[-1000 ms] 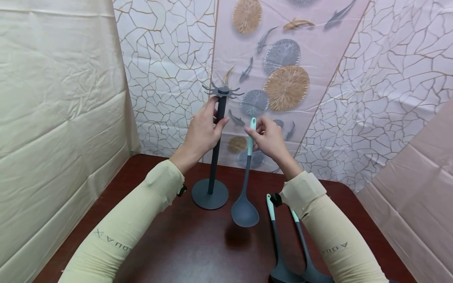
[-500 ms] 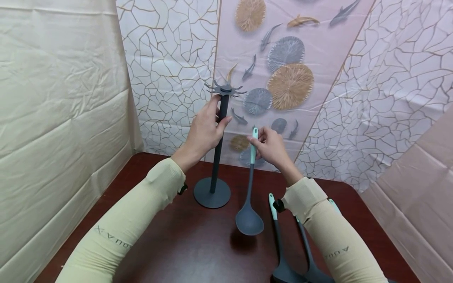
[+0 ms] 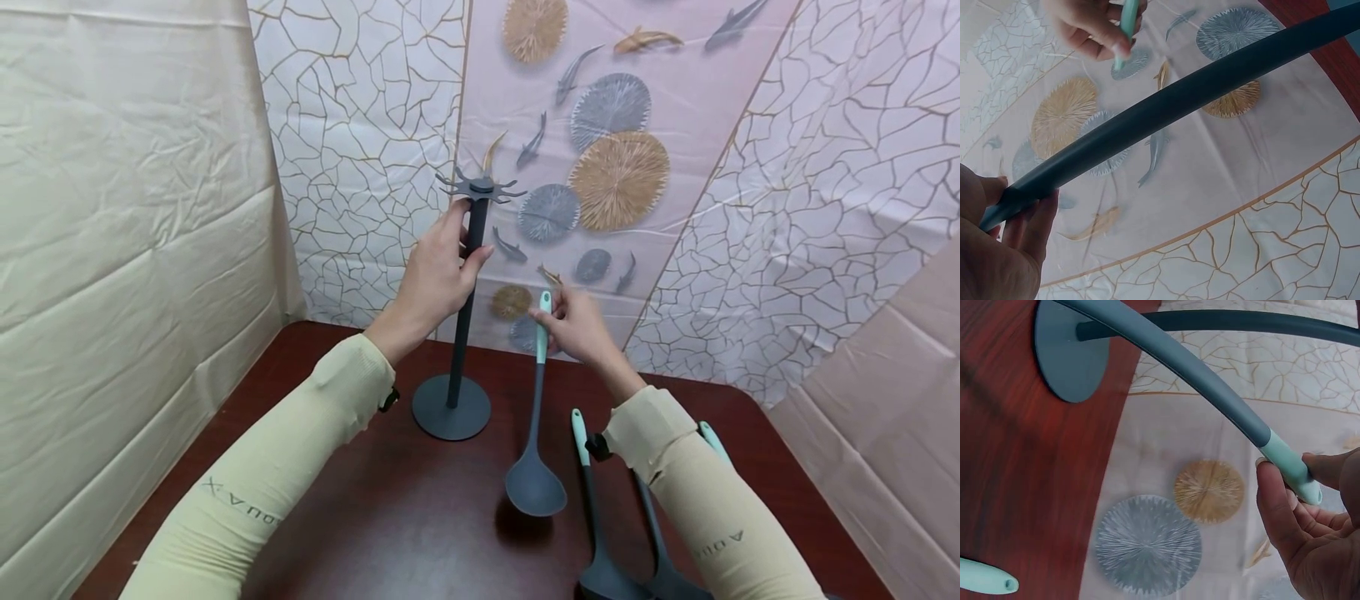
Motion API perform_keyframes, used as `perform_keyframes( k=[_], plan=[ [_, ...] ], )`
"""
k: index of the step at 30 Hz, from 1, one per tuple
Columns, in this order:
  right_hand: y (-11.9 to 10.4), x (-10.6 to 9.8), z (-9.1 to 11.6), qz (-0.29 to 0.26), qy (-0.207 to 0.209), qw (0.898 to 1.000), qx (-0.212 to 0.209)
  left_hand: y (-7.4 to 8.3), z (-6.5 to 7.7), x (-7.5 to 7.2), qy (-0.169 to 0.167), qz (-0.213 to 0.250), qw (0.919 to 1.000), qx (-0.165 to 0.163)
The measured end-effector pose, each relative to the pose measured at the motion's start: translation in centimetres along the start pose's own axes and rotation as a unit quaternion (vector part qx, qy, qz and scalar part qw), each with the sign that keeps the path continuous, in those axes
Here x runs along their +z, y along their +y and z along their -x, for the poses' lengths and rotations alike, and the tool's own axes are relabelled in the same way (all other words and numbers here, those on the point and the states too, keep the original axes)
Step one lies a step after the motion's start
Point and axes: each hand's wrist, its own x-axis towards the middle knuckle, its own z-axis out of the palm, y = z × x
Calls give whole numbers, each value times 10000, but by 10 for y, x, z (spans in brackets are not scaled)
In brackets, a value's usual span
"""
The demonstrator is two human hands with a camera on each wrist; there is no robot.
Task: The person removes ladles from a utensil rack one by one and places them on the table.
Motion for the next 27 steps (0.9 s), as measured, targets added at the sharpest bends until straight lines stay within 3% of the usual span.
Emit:
perform_keyframes(
  k=[14, 27],
  plan=[
    [27, 20, 15, 101, -448, 9970, 619, -2, 0, 2, 23, -1, 10000, -5],
    [46, 30, 25, 115, -784, 9945, 681, -2, 0, 2, 68, -46, 10000, 38]
  ],
)
